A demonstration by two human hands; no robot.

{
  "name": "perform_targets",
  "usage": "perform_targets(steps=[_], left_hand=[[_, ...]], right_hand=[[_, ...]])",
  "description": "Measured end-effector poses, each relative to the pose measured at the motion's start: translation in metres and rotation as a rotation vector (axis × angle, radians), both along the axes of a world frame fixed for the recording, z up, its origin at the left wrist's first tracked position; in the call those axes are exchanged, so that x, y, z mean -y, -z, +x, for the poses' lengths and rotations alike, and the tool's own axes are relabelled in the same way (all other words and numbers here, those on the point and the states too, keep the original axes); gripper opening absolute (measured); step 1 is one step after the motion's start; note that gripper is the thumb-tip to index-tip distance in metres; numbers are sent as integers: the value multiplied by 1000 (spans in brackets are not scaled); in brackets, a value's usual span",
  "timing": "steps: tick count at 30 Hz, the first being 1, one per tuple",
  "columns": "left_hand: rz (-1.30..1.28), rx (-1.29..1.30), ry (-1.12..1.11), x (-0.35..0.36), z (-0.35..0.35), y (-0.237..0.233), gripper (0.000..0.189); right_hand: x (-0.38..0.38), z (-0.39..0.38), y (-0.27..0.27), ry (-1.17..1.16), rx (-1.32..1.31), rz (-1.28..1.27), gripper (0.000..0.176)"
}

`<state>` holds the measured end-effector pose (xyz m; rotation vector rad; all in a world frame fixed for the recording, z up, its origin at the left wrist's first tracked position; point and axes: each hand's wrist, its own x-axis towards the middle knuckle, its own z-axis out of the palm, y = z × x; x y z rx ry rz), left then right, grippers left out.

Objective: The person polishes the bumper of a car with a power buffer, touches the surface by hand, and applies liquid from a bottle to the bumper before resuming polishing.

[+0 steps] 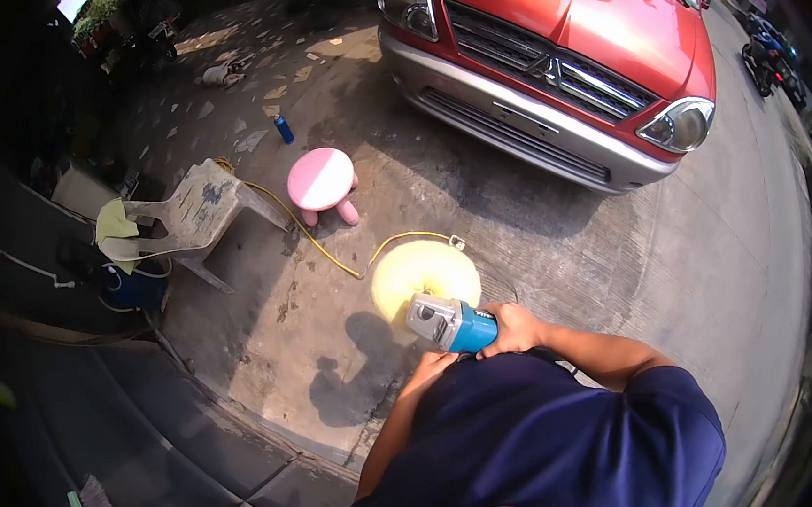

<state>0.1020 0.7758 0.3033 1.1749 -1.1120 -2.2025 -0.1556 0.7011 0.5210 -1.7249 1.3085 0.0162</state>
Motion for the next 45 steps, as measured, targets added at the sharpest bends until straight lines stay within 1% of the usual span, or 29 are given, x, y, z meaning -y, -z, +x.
perform_targets(steps=[2,3,5,6,8,9,11,12,13,14,15,17,18,21,22,23,24,25,26,27,28,29,31,32,35,37,38,42,45], left_hand=[[44,-140,-92,21,-9,-13,63],[63,-222,-160,30,-18,-19,65],[100,-381,-294,47,-37,-32,68],[117,-458,-357,57,-44,-39,70],[157,-567,-449,84,-73,-89,74],[177,-629,-495,101,-89,-106,76],[223,-634,-518,125,-108,-106,74],[225,-631,-544,137,-115,-103,74],[219,-633,-570,155,-124,-101,75],[203,-586,-587,169,-134,-120,73],[211,-582,-612,189,-140,-117,74],[252,-555,-669,219,-147,-110,75],[267,-483,-709,238,-154,-105,84],[346,-482,-791,315,-178,-73,91],[326,-439,-829,346,-187,-47,94],[317,-472,-831,378,-197,-34,93],[373,-447,-867,408,-206,-15,94],[410,-454,-857,438,-215,-6,91],[367,-488,-839,468,-223,22,92],[315,-439,-907,495,-237,27,91],[313,-491,-866,520,-245,40,93],[340,-485,-845,541,-253,39,94],[308,-484,-796,573,-263,48,95],[308,-463,-782,585,-268,53,96],[290,-419,-761,603,-273,67,96],[268,-427,-789,603,-278,75,96],[300,-421,-802,600,-276,77,96],[331,-510,-709,588,-279,98,99],[330,-460,-785,579,-304,95,101]], right_hand=[[20,-10,5,-28,44,-66,94],[30,-17,6,-23,28,-16,93],[56,-22,-15,-12,2,83,92],[65,-28,-8,-34,30,19,92],[85,-43,12,-78,72,-111,93],[96,-53,14,-42,105,-97,95],[115,-74,17,33,171,-59,101],[118,-90,24,45,246,-103,108],[116,-107,37,44,249,-171,115],[113,-121,37,114,125,-50,112],[112,-132,38,180,2,77,110],[117,-140,65,239,-27,136,103],[123,-143,78,269,-45,170,101],[174,-132,106,403,-126,179,92],[194,-133,126,432,-116,144,91],[218,-135,141,485,-124,89,89],[239,-133,151,542,-128,51,87],[263,-134,161,559,-173,47,84],[292,-138,171,570,-224,30,81],[315,-141,180,582,-260,8,79],[336,-146,187,589,-299,-21,77],[356,-149,189,606,-312,-23,76],[386,-152,194,653,-328,-31,73],[393,-154,206,674,-318,-73,72],[403,-154,224,742,-290,-63,70],[407,-160,227,695,-314,-5,69],[407,-162,226,665,-318,6,68],[399,-173,225,633,-356,57,68],[389,-192,222,626,-385,31,65]])
